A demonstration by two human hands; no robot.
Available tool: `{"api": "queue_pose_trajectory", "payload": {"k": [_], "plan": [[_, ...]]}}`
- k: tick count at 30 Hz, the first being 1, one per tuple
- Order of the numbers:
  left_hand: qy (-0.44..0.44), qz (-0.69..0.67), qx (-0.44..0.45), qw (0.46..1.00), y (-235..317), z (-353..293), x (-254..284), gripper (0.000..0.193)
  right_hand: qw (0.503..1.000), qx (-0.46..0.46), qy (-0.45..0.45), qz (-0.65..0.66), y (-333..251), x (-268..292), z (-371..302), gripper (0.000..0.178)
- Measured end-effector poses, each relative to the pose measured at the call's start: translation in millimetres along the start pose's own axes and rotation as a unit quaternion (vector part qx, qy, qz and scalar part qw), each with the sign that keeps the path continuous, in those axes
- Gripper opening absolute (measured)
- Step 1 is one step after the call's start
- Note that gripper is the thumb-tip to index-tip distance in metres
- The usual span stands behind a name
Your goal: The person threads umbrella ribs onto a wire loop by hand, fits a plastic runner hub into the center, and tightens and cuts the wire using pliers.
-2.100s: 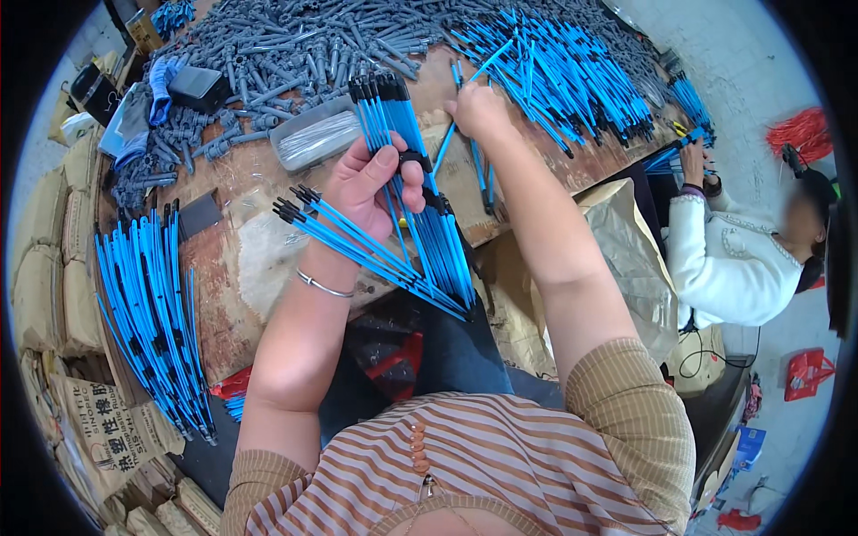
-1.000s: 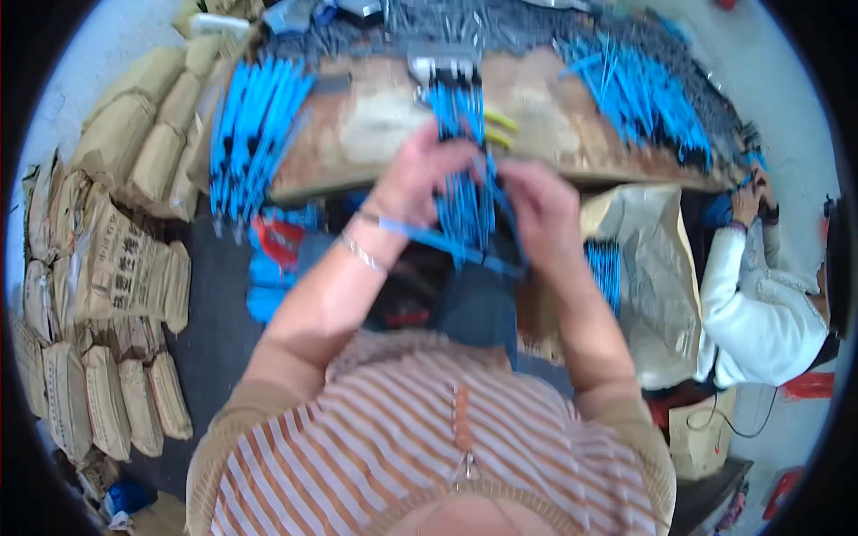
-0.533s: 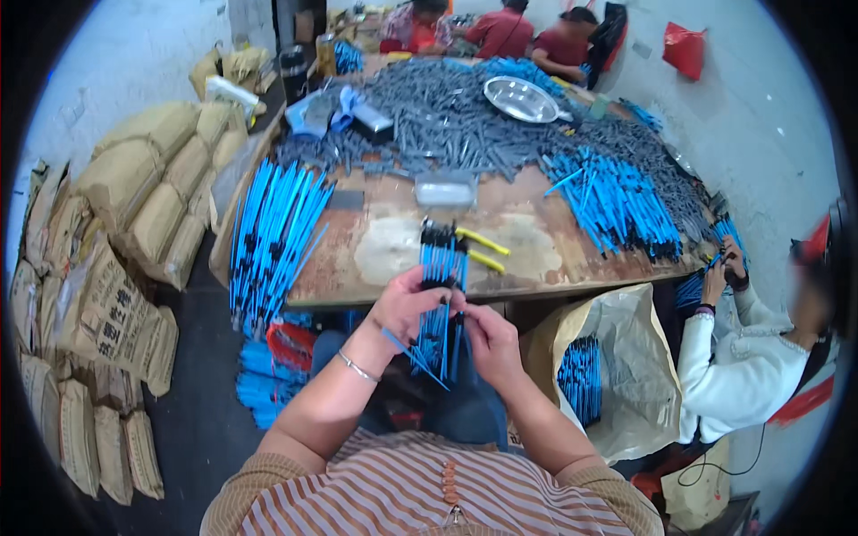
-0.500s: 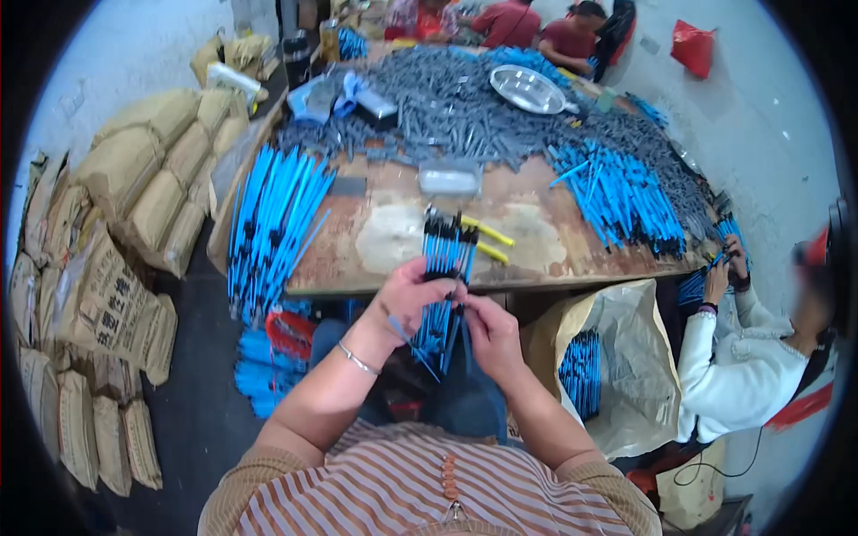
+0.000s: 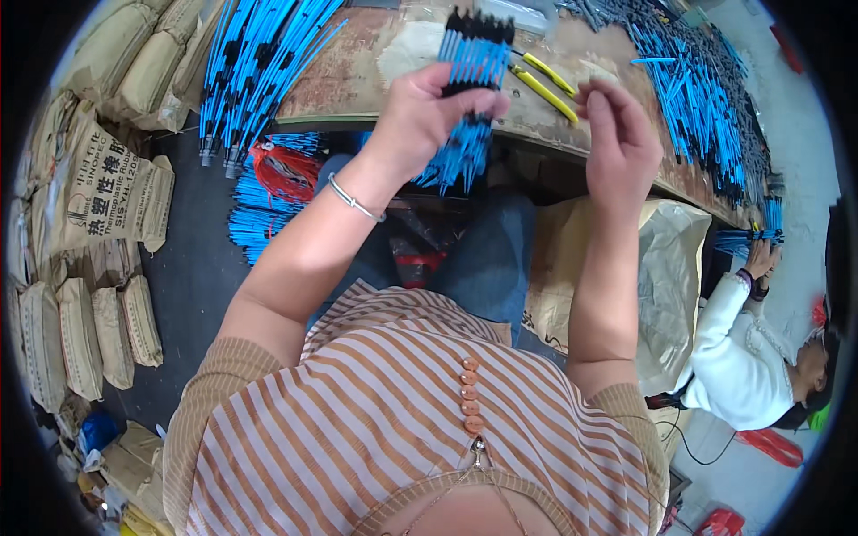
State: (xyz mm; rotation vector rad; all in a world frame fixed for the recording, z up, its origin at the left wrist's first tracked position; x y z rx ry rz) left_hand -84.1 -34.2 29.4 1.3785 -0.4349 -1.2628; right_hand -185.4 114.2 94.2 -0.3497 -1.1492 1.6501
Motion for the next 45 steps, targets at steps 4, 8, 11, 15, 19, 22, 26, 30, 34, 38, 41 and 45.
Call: {"api": "queue_pose_trajectory", "payload": {"k": [4,8,11,15,19,22,26,30,34,38,41,45], "plan": [[-0.01,-0.014,-0.002,1.0,-3.2,-17.1,-3.3,0.014,0.994,0.089,-0.065,0.011,-33.1,-30.1,23.9,0.023],[0.013,0.05,0.01,0.999,-6.1,-29.8,8.6,0.015,0.954,0.211,-0.21,-0.033,-58.5,-81.7,10.3,0.024],[-0.014,0.001,0.062,0.998,-14.3,-40.8,11.8,0.016,0.955,0.086,-0.279,0.063,-37.8,-89.8,3.0,0.029],[-0.014,-0.017,0.122,0.992,-24.9,-35.2,19.3,0.017,0.961,-0.018,-0.176,0.211,15.1,-61.2,29.4,0.037],[0.013,-0.056,0.153,0.987,-31.5,-12.1,26.8,0.016,0.943,0.132,-0.099,-0.289,62.8,-49.8,40.7,0.038],[0.018,-0.091,0.159,0.983,-30.8,-2.9,31.6,0.016,0.895,0.103,-0.15,-0.408,97.0,-56.9,38.6,0.04],[0.014,-0.127,0.167,0.978,-31.3,-6.9,33.0,0.015,0.872,0.047,-0.133,-0.469,93.2,-52.5,42.9,0.039],[0.019,-0.122,0.184,0.975,-31.4,-11.1,30.0,0.014,0.985,-0.053,-0.124,-0.112,57.8,-55.5,54.0,0.036],[0.032,-0.112,0.201,0.973,-29.2,-17.8,29.3,0.014,0.968,0.008,-0.241,0.071,11.7,-90.4,41.7,0.027],[0.034,-0.109,0.204,0.972,-30.3,-26.2,32.4,0.015,0.956,-0.044,-0.279,0.08,-0.1,-108.8,28.4,0.024],[0.021,-0.087,0.195,0.977,-31.7,-30.3,33.3,0.016,0.946,-0.127,-0.277,0.113,1.4,-109.9,19.5,0.025],[0.025,-0.081,0.186,0.979,-35.6,-33.1,33.8,0.017,0.956,-0.123,-0.262,-0.054,8.0,-100.4,14.6,0.024]]}}
Point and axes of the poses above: each hand's wrist, its own z-axis towards the middle knuckle, its own x-axis out of the back of the hand, y = z × x, the point moved 7 cm from there along z, towards the middle knuckle, and after that the axes turned 2 degrees about -x, right-handed, at the moved point
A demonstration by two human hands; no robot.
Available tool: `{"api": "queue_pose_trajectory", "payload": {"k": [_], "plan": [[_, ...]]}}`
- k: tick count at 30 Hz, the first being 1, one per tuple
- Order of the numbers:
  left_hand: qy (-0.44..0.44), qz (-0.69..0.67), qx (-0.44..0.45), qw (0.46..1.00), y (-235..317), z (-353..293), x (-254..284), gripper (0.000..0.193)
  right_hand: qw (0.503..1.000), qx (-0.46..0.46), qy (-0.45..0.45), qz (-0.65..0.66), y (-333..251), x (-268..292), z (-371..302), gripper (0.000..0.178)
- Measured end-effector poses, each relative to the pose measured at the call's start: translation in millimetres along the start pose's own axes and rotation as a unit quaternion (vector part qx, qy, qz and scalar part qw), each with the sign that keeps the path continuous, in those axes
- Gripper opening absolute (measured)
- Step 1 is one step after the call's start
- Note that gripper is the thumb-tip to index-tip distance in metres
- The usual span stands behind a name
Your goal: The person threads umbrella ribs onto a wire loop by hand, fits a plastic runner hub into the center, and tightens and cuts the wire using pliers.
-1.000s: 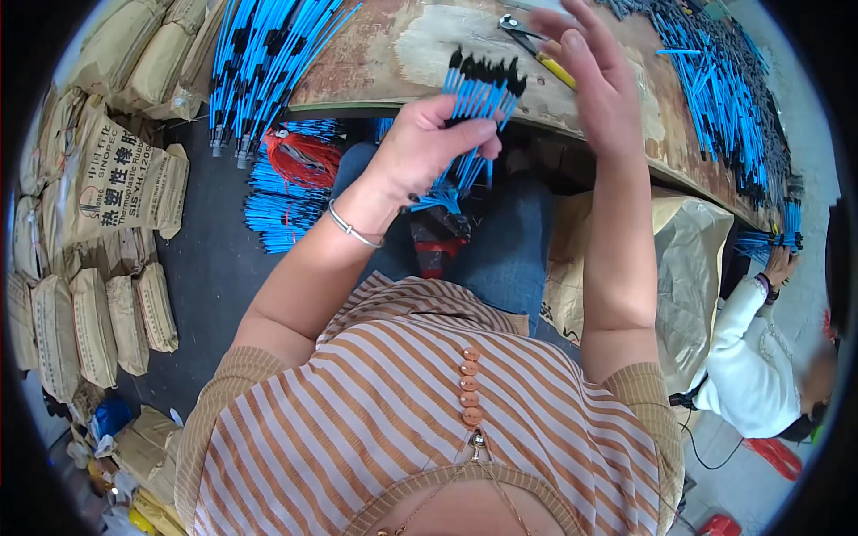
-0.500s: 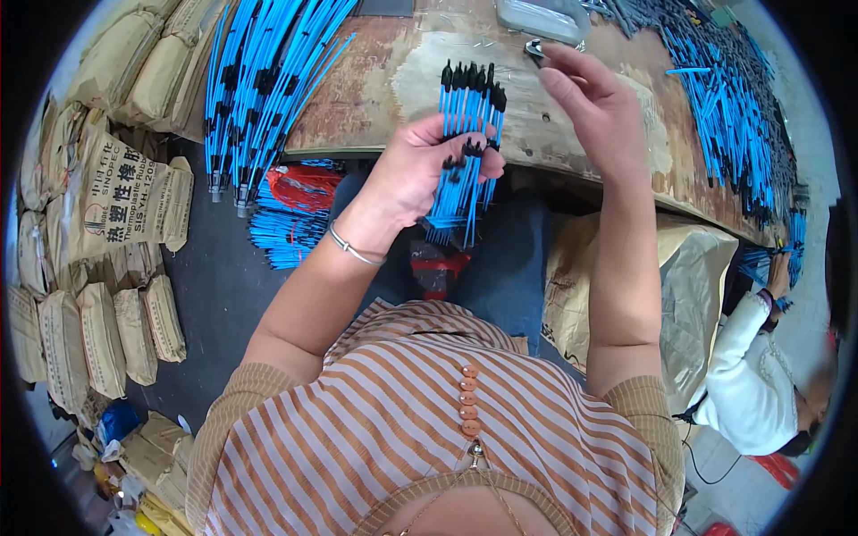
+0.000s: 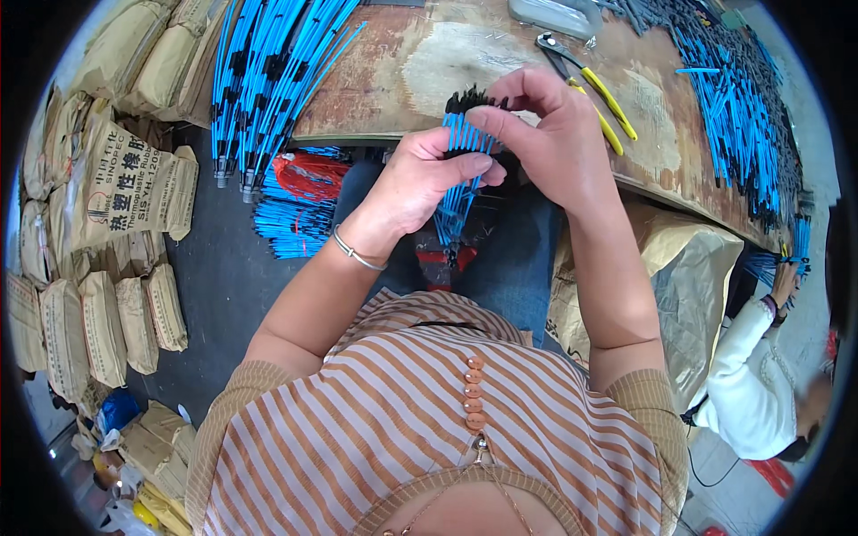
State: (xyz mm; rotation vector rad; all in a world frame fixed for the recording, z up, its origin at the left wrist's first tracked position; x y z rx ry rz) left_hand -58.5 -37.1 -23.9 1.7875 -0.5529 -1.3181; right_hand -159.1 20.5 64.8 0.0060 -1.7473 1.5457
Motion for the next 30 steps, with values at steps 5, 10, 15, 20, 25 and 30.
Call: {"api": "queue_pose_trajectory", "payload": {"k": [5,10,15,20,25,30], "plan": [[0.035,-0.015,-0.003,0.999,-2.1,0.3,6.7,0.018,0.993,0.088,0.053,0.058,6.8,47.9,49.7,0.018],[0.053,-0.007,0.025,0.998,-2.5,4.8,9.7,0.018,0.938,0.119,0.125,-0.301,26.9,98.5,133.8,0.02],[0.059,-0.018,0.053,0.997,-0.7,7.9,9.2,0.017,0.882,0.035,-0.04,-0.468,70.6,69.2,191.0,0.018],[0.06,-0.044,0.058,0.996,-0.2,8.7,7.3,0.016,0.851,0.022,-0.058,-0.521,81.8,68.0,195.3,0.016],[0.064,-0.048,0.051,0.996,-0.6,8.4,7.0,0.017,0.866,0.05,0.014,-0.498,79.0,73.5,187.5,0.011],[0.055,-0.037,0.033,0.997,-1.5,8.1,9.2,0.018,0.896,0.116,0.229,-0.363,17.3,90.4,130.6,0.011]]}}
Point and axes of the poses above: each hand's wrist, its own z-axis towards the middle knuckle, its own x-axis out of the back of the hand, y = z × x, the point moved 7 cm from there along z, towards the middle knuckle, and after that the axes turned 2 degrees about -x, right-handed, at the moved point
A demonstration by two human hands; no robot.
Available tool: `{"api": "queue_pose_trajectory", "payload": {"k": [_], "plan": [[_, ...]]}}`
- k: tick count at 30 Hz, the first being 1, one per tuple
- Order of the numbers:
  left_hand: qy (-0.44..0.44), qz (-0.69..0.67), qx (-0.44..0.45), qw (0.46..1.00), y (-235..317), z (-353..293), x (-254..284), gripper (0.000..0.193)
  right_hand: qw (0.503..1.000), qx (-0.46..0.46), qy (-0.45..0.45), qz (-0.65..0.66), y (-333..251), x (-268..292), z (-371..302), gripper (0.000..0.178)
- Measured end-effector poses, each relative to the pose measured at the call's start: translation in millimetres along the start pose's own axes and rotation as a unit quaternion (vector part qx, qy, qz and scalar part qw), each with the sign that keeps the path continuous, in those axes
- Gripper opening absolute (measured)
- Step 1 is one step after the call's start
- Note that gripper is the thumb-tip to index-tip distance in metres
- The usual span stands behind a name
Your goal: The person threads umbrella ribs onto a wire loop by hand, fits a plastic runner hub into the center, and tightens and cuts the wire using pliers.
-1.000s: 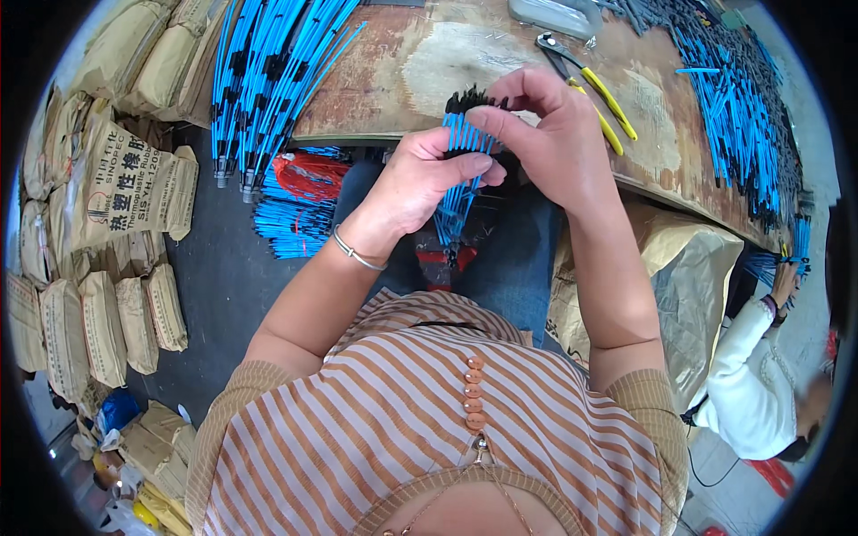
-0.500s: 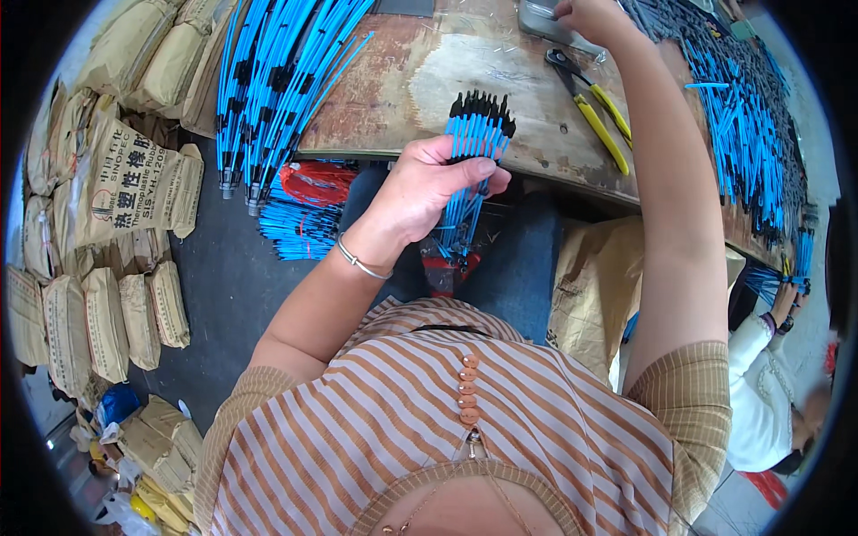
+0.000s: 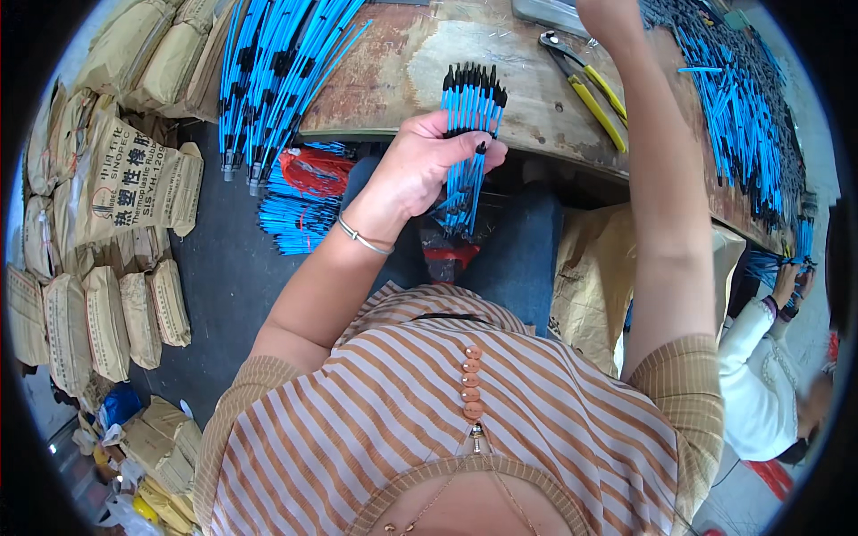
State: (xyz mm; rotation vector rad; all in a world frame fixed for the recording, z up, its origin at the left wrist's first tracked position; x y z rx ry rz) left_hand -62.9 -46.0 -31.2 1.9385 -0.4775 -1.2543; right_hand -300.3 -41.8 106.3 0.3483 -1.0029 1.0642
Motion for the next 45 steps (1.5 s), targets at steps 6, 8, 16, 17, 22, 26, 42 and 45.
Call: {"api": "queue_pose_trajectory", "payload": {"k": [6,8,16,17,22,26,42,45], "plan": [[-0.019,0.001,-0.008,1.0,2.3,-1.4,0.8,0.018,0.749,0.012,-0.196,0.633,-91.9,28.8,-150.6,0.012],[-0.015,0.051,-0.045,0.998,10.8,-3.6,1.7,0.02,0.765,0.093,-0.175,0.612,-117.4,32.7,-175.5,0.01],[-0.031,0.082,-0.124,0.988,12.0,-7.4,-5.5,0.019,0.629,0.091,-0.281,0.719,-165.5,45.0,-236.6,0.009],[-0.037,0.104,-0.146,0.983,12.5,-8.1,-7.1,0.019,0.665,0.123,-0.254,0.691,-161.5,49.3,-232.3,0.009],[-0.014,0.136,-0.16,0.978,12.8,-6.3,-5.5,0.02,0.675,-0.081,-0.041,0.732,-90.4,69.3,-186.0,0.003],[-0.031,0.099,-0.122,0.987,10.3,-6.0,-9.5,0.021,0.927,-0.036,-0.031,0.372,-83.7,81.0,-163.8,0.004],[-0.045,0.087,-0.111,0.989,13.0,-9.1,-16.1,0.022,0.975,0.003,0.031,0.219,-85.7,85.2,-157.2,0.016],[-0.051,0.099,-0.109,0.988,13.4,-9.9,-18.4,0.022,0.975,0.013,0.03,0.22,-85.0,81.8,-156.6,0.017]]}}
Point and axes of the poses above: each hand's wrist, its own z-axis towards the middle knuckle, its own x-axis out of the back of the hand, y = z × x, the point moved 7 cm from there along z, towards the middle knuckle, and after that the axes turned 2 degrees about -x, right-handed, at the moved point
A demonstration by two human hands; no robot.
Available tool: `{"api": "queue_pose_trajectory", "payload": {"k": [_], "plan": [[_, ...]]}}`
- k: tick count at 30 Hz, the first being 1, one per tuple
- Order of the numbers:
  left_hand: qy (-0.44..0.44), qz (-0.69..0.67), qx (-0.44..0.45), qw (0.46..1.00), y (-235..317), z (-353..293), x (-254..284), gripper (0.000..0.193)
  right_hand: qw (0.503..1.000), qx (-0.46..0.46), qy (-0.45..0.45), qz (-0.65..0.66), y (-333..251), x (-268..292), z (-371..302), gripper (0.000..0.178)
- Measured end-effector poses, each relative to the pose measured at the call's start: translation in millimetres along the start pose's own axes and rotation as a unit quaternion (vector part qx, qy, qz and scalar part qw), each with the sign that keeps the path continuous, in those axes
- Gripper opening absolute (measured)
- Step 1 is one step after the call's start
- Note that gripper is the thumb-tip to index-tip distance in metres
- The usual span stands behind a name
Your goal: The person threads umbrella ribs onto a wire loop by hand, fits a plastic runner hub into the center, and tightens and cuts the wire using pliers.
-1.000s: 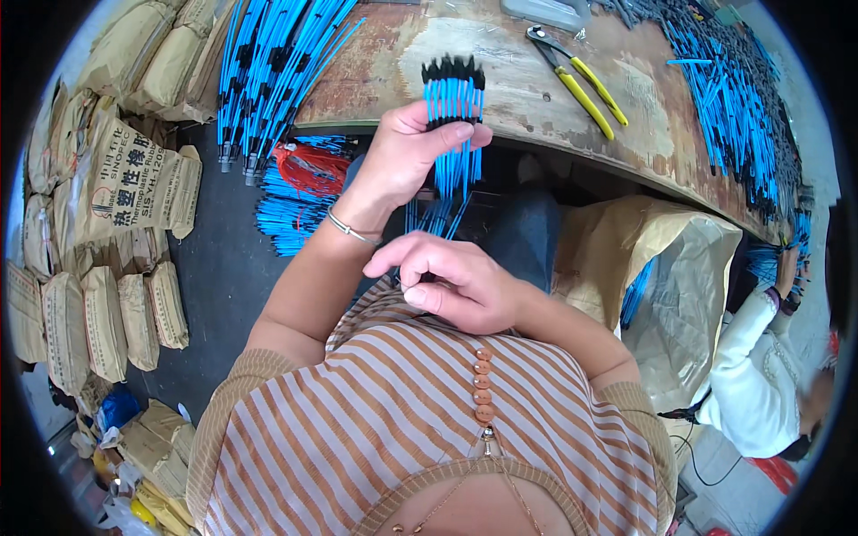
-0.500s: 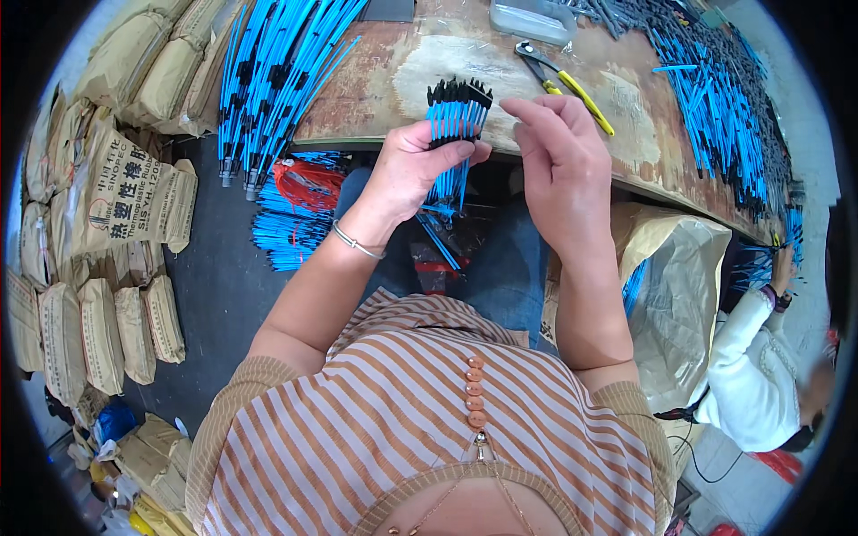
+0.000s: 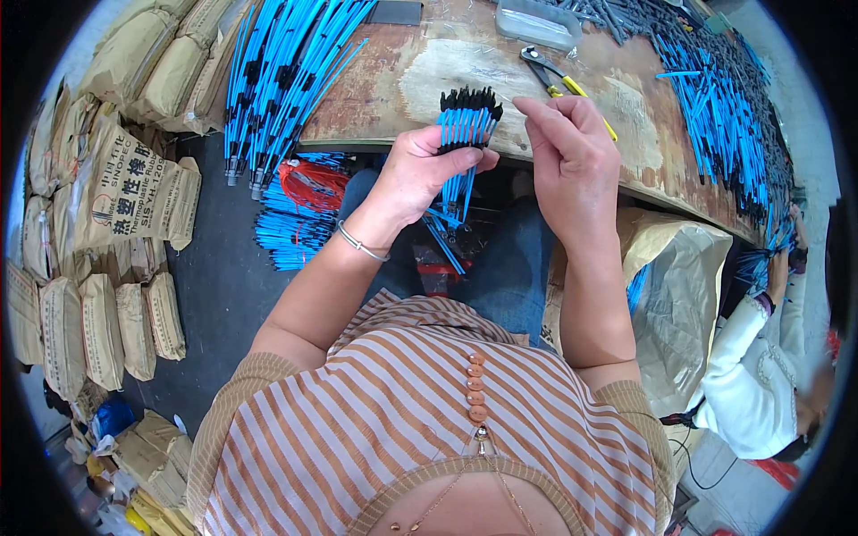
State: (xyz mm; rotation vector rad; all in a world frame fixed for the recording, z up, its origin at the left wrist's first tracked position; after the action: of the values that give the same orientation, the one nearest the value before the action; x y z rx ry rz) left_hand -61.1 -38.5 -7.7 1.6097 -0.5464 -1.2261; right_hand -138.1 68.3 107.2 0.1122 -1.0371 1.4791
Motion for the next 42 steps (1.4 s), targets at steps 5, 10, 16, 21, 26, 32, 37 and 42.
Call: {"api": "queue_pose_trajectory", "payload": {"k": [5,10,16,21,26,32,37,42], "plan": [[-0.004,-0.015,0.022,1.0,-2.3,0.2,0.7,0.022,0.999,-0.031,-0.011,0.035,13.7,-5.1,1.2,0.018],[-0.02,-0.027,0.029,0.999,-3.8,0.9,2.8,0.021,0.992,0.0,-0.035,0.118,20.5,-8.1,5.8,0.02],[-0.018,-0.041,0.038,0.998,-5.6,1.5,3.0,0.021,0.995,0.086,-0.045,0.01,12.6,-3.1,12.0,0.031],[-0.012,-0.039,0.044,0.998,-5.3,0.9,3.8,0.022,0.992,0.115,-0.033,-0.03,7.1,-0.4,14.3,0.037],[-0.004,-0.037,0.044,0.998,-5.2,0.5,6.9,0.022,0.991,0.119,-0.033,-0.044,5.5,-2.1,15.1,0.038],[-0.009,-0.037,0.045,0.998,-3.2,-0.2,7.9,0.023,0.984,0.143,-0.03,-0.101,1.9,-2.8,16.4,0.037],[-0.012,-0.032,0.049,0.998,-1.9,-0.6,8.0,0.023,0.986,0.141,-0.031,-0.079,7.2,-8.4,14.2,0.036],[-0.016,-0.034,0.07,0.997,-1.8,-1.7,8.8,0.024,0.993,0.11,-0.034,0.025,13.9,-11.9,14.4,0.034]]}}
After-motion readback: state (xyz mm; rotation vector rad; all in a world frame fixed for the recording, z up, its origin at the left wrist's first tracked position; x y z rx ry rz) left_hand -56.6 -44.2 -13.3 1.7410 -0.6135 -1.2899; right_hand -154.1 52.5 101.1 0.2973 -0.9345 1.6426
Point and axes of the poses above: each hand's wrist, its own z-axis towards the middle knuckle, its own x-axis out of the back of the hand, y = z × x, the point moved 7 cm from there along z, towards the middle knuckle, and after that the axes turned 2 degrees about -x, right-handed, at the moved point
